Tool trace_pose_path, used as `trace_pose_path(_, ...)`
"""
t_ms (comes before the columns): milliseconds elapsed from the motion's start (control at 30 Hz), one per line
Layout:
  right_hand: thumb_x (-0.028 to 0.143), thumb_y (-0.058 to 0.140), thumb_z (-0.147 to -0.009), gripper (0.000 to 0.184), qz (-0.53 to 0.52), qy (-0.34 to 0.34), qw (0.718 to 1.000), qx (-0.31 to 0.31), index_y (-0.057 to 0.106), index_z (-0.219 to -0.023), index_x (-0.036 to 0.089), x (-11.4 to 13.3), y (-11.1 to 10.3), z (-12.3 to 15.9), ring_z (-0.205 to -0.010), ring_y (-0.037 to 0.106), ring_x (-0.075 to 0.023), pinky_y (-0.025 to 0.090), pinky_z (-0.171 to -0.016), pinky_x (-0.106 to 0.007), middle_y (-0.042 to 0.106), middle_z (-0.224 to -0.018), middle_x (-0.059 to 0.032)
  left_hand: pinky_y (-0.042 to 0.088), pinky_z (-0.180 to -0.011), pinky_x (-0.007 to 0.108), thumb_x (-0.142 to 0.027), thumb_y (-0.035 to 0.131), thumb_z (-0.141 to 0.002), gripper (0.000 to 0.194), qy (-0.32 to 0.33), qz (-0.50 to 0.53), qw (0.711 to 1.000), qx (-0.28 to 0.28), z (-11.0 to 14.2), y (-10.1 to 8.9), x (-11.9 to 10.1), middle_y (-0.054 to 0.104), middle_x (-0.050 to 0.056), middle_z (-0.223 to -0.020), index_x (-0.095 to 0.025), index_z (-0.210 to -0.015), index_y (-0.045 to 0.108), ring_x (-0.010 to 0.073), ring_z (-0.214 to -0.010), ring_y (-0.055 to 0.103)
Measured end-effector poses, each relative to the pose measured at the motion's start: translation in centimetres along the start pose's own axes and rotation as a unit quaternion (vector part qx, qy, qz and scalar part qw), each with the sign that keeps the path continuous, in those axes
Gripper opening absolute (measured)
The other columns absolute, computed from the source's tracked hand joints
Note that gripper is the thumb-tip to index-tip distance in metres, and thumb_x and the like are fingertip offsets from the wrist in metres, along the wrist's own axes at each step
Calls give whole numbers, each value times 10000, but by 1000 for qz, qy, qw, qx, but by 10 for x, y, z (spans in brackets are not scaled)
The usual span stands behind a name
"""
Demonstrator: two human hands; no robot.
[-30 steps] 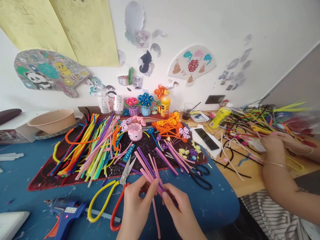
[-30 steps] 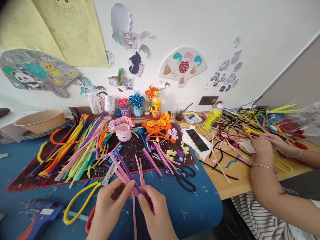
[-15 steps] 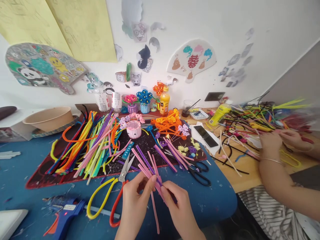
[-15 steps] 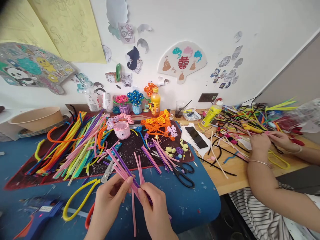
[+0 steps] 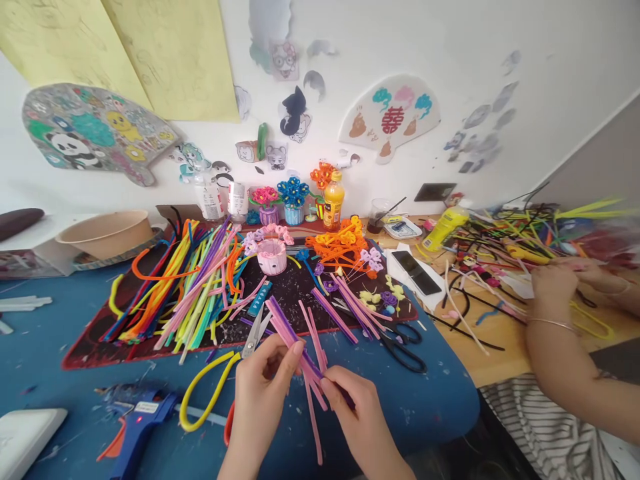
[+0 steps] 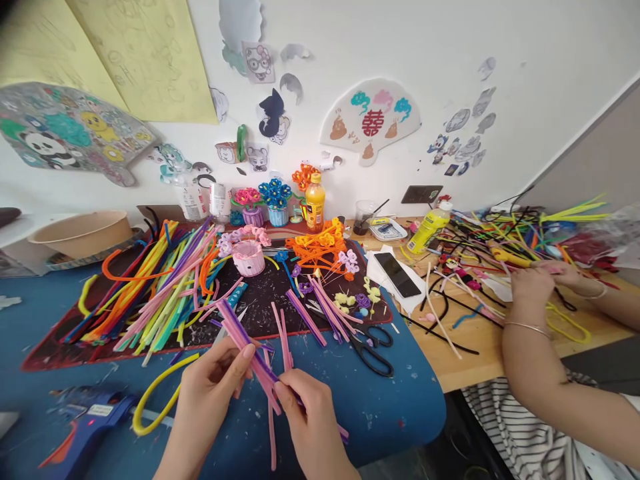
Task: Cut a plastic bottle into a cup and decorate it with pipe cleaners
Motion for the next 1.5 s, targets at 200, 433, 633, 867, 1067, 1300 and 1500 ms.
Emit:
trace_pose_path(200,457,390,-1006,427,-6,15,1000,9,420,-657,214,0,-1,1,-547,393,-120,271,-514,-247,415,-616,36,312,-427,197,-499,627,-845,385,-2,21,1000,1,-2,-3,2,499,-60,-505,-191,-624,560,83,-428,405)
trace_pose_path(433,463,378,-1006,426,-1,19,1000,12,410,-660,216,0,-2,1,-539,382,-120,255,-506,-252,396,-611,38,340,-417,190,-510,635,-834,365,-20,48,999,-10,-3,-5,0,543,-54,-513,-189,-662,604,86,-420,424)
trace_pose_path(633,453,397,-1002,423,20,-3,1000,9,426,-651,218,0,-2,0,-516,381,-118,255,-480,-250,391,-598,39,352,-413,190,-497,650,-824,362,-18,57,998,-30,-4,-8,-2,520,-56,-503,-188,-645,591,86,-415,420)
trace_pose_path(867,456,406,-1006,428,34,-17,999,-2,506,-668,213,1,-5,3,-502,408,-116,265,-476,-247,463,-591,31,364,-401,178,-457,661,-822,346,-17,60,998,-20,-7,-10,-6,533,-58,-494,-186,-627,571,78,-403,431)
trace_pose_path(1067,435,410,-1011,414,37,-23,999,-12,520,-680,212,2,-5,5,-514,439,-120,283,-490,-243,501,-601,25,359,-400,172,-445,665,-822,359,-18,73,997,-21,-6,-10,-10,530,-68,-485,-187,-606,541,68,-396,424)
trace_pose_path(1300,437,402,-1014,423,41,-25,999,-4,527,-677,213,4,-7,6,-504,450,-119,289,-483,-245,513,-600,21,363,-389,161,-433,693,-805,355,-11,93,995,-25,-8,-13,-10,537,-68,-479,-179,-598,553,60,-388,432)
trace_pose_path(1500,450,391,-1019,435,63,-32,997,-13,556,-693,213,3,-6,7,-479,438,-115,288,-463,-241,506,-588,22,371,-364,160,-439,704,-792,366,-5,107,994,-30,-10,-16,-9,544,-65,-472,-178,-580,559,61,-372,438)
Point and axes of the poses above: each hand's wrist, its own z-axis away from the middle knuckle, its own y-axis out of the palm, x = y × z, the point moved 1 cm from there along -z, towards the middle knuckle
